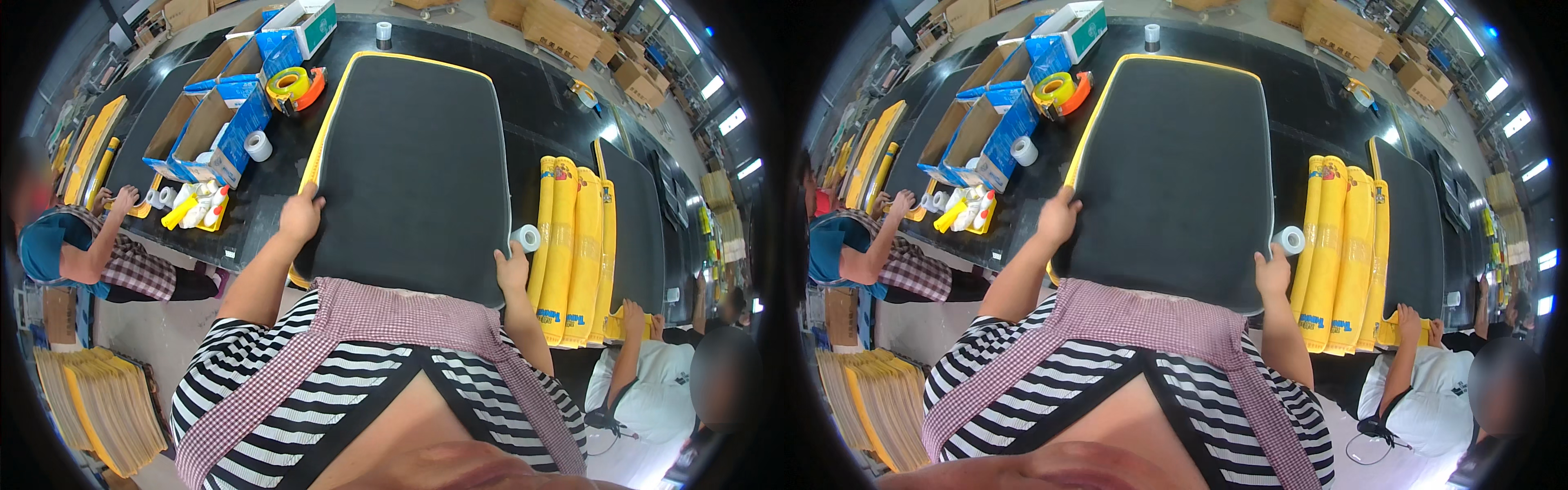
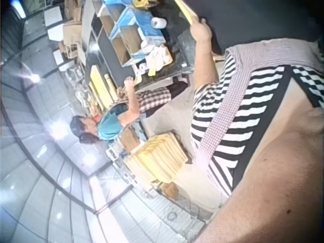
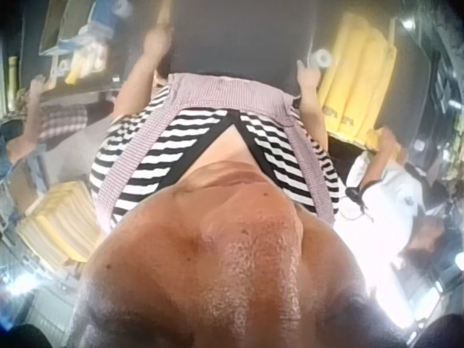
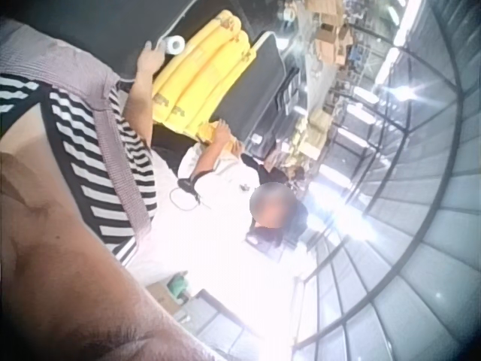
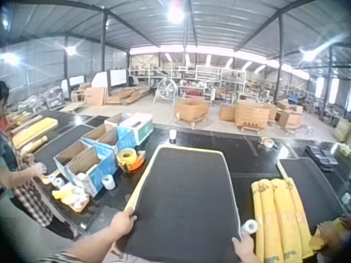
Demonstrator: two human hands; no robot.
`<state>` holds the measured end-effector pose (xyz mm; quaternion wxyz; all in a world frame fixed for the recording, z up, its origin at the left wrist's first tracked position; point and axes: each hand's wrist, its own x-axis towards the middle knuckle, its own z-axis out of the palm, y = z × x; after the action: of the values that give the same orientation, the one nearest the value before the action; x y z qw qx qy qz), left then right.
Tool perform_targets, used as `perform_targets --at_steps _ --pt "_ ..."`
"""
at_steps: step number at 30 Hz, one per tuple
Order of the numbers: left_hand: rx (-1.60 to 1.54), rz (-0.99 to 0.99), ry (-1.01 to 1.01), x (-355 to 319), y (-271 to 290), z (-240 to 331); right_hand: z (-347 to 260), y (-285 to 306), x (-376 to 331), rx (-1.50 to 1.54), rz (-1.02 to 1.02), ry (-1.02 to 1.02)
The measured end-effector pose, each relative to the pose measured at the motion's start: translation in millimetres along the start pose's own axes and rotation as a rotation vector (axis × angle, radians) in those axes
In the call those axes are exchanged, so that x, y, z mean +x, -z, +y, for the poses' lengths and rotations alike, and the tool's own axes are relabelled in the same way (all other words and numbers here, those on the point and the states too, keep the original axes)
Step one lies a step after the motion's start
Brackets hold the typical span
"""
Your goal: The person rolls a yellow mat on a black table, secures it with tape, and stacks it with other rolled mats. They repeat this process for multiple mats, using tape to secure each roll.
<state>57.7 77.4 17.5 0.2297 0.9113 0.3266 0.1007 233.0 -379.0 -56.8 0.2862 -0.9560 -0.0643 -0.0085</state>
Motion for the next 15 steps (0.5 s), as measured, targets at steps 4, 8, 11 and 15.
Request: perform_targets --at_steps 4,8,11,15 --pt "0.018 0.062 0.081 30.5 10.8 -7.0 -14.9 -22.7 -11.1 0.069 0.018 0.000" --pt "-0.026 -0.110 0.135 32.8 -21.1 -52.1 -22.2 -15.5 -6.5 0.069 -0.002 -0.056" --pt "-0.237 -0.091 0.251 4.7 -16.3 -66.6 -21.6 5.1 -22.4 0.182 -0.157 -0.101" --pt "-0.253 0.001 0.030 -62.9 -8.5 -75.0 0.5 23.9 -50.2 0.444 -0.411 0.029"
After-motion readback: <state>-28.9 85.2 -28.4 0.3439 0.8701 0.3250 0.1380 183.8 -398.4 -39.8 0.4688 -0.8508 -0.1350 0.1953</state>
